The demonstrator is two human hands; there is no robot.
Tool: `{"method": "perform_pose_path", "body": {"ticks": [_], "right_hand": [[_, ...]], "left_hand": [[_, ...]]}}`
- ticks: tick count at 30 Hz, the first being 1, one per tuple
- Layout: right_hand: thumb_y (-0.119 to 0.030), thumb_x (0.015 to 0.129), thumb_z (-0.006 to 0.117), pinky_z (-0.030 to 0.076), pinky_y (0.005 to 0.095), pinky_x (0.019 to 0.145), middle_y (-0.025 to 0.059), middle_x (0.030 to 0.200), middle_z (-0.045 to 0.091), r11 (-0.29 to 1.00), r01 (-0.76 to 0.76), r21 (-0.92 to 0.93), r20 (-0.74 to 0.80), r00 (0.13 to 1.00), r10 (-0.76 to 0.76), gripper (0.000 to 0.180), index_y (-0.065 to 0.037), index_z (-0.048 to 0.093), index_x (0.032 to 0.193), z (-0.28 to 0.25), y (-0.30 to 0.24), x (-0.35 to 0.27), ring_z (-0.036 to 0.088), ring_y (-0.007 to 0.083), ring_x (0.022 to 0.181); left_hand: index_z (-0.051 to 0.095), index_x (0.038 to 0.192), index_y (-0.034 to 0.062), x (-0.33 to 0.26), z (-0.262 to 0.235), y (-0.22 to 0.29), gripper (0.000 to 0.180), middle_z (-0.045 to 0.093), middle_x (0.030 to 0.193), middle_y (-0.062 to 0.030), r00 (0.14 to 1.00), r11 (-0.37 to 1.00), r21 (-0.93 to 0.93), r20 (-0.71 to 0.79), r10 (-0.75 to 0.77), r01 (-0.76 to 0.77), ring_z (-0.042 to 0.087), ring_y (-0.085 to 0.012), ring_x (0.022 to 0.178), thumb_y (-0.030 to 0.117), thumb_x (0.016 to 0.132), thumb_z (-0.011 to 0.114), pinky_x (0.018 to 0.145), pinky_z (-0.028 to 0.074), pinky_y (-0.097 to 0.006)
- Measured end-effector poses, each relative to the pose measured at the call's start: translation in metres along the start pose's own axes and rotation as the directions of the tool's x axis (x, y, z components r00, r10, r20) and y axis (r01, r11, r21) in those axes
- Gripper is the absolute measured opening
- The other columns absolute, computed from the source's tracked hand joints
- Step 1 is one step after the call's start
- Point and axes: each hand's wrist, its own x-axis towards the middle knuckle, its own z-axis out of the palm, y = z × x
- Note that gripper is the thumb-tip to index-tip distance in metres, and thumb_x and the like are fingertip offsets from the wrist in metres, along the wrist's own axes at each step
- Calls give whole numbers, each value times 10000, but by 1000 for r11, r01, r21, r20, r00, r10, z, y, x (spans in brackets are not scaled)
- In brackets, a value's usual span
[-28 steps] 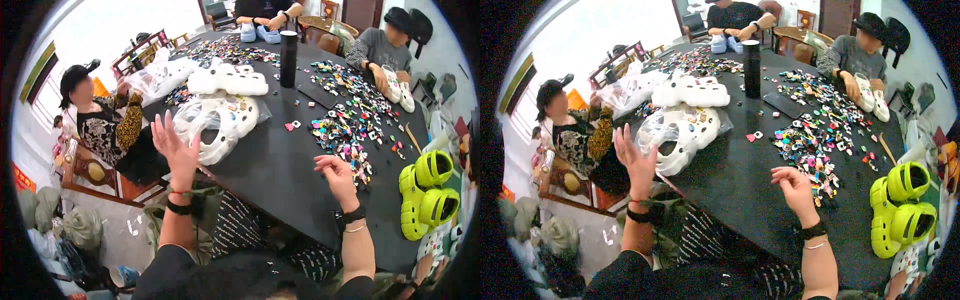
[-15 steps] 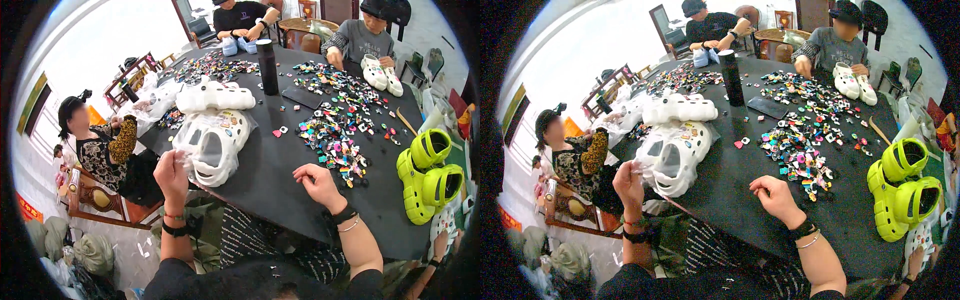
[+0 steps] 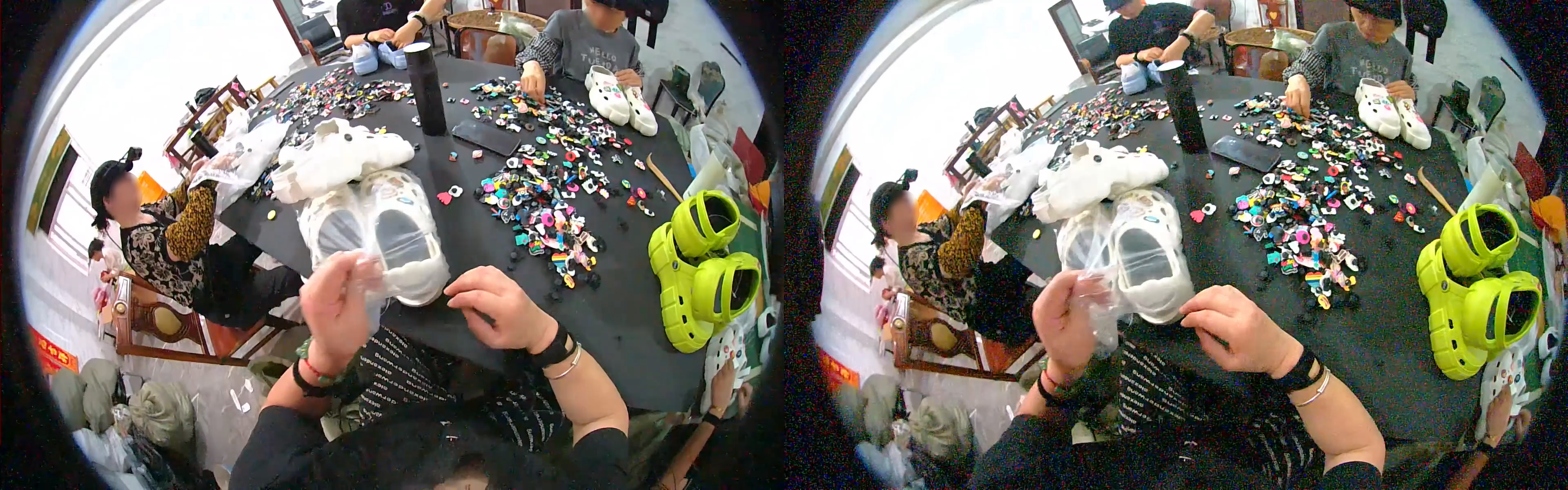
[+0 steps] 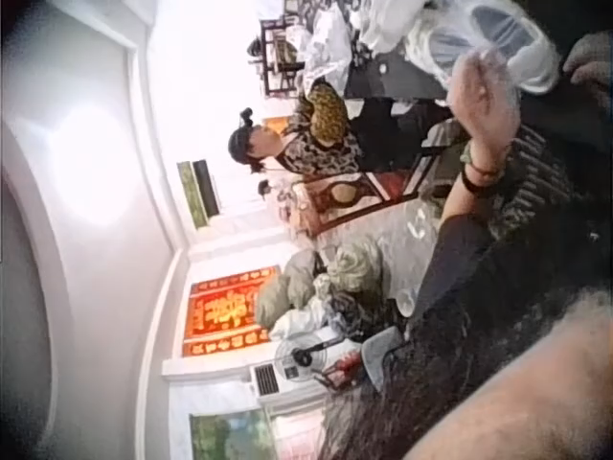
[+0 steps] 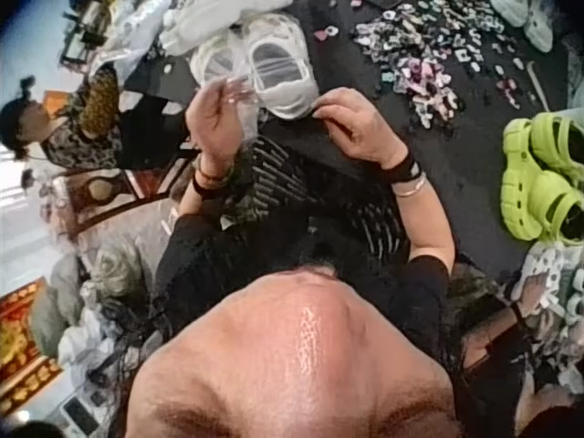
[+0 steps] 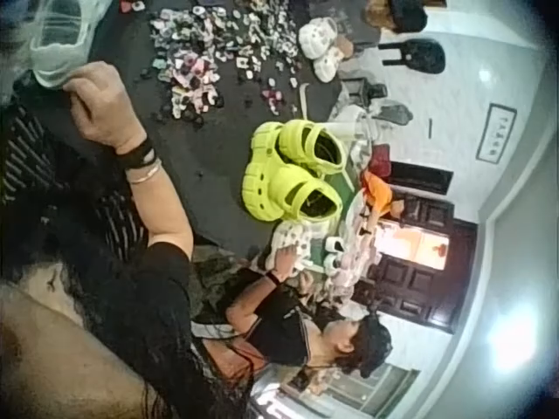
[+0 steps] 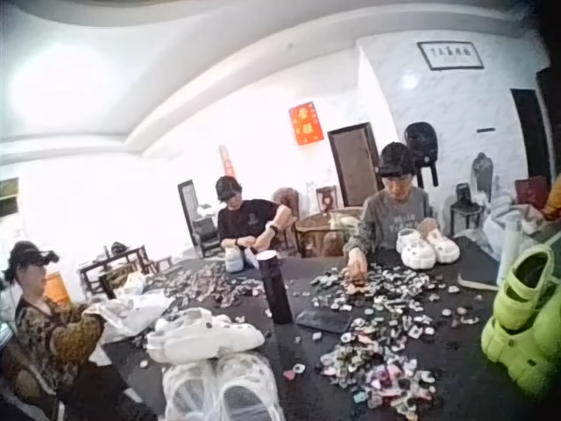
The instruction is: Manually attaching decorative charms to the ventilation holes of rubber clogs.
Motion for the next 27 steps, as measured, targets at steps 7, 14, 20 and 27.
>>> {"method": "perform_pose_path", "body": {"ticks": [7, 14, 20, 27], "right_hand": [[-81, 789, 660, 459, 432, 984, 166, 1192, 570, 953, 124, -277, 121, 988, -93, 347, 3, 601, 1121, 33, -25, 25, 553, 340, 1122], [-227, 838, 672, 413, 443, 994, 192, 1124, 570, 845, 59, -532, 154, 988, 28, 413, 20, 569, 1154, 67, -36, 63, 547, 343, 1097], [-296, 897, 575, 407, 399, 947, 152, 1150, 591, 548, 178, -818, 402, 857, 322, 390, -54, 571, 1202, 88, -66, 75, 578, 284, 1064], [-74, 809, 558, 466, 425, 797, 166, 1102, 624, 835, 130, -535, 214, 977, -15, 482, -58, 546, 1290, 112, -14, 77, 608, 307, 951]], "left_hand": [[625, 874, -14, 11, 2, 6, 58, 643, 775, -137, 911, 944, 136, 334, 243, -301, 646, -273, 663, 42, 878, 639, 593, 485, -335], [655, 897, 53, 28, -35, 21, 98, 628, 717, -91, 903, 892, 292, 361, 232, -345, 631, -280, 683, 97, 813, 680, 617, 488, -385], [690, 954, 65, 42, -64, 29, 203, 682, 809, -113, 734, 909, 205, 664, 142, -362, 667, -307, 758, 128, 769, 741, 725, 526, -385], [632, 1240, 83, 119, -63, -37, 568, 647, 1197, -162, 926, 853, 417, 332, 179, -314, 600, -329, 1136, 248, 727, 811, 979, 466, -402]]}}
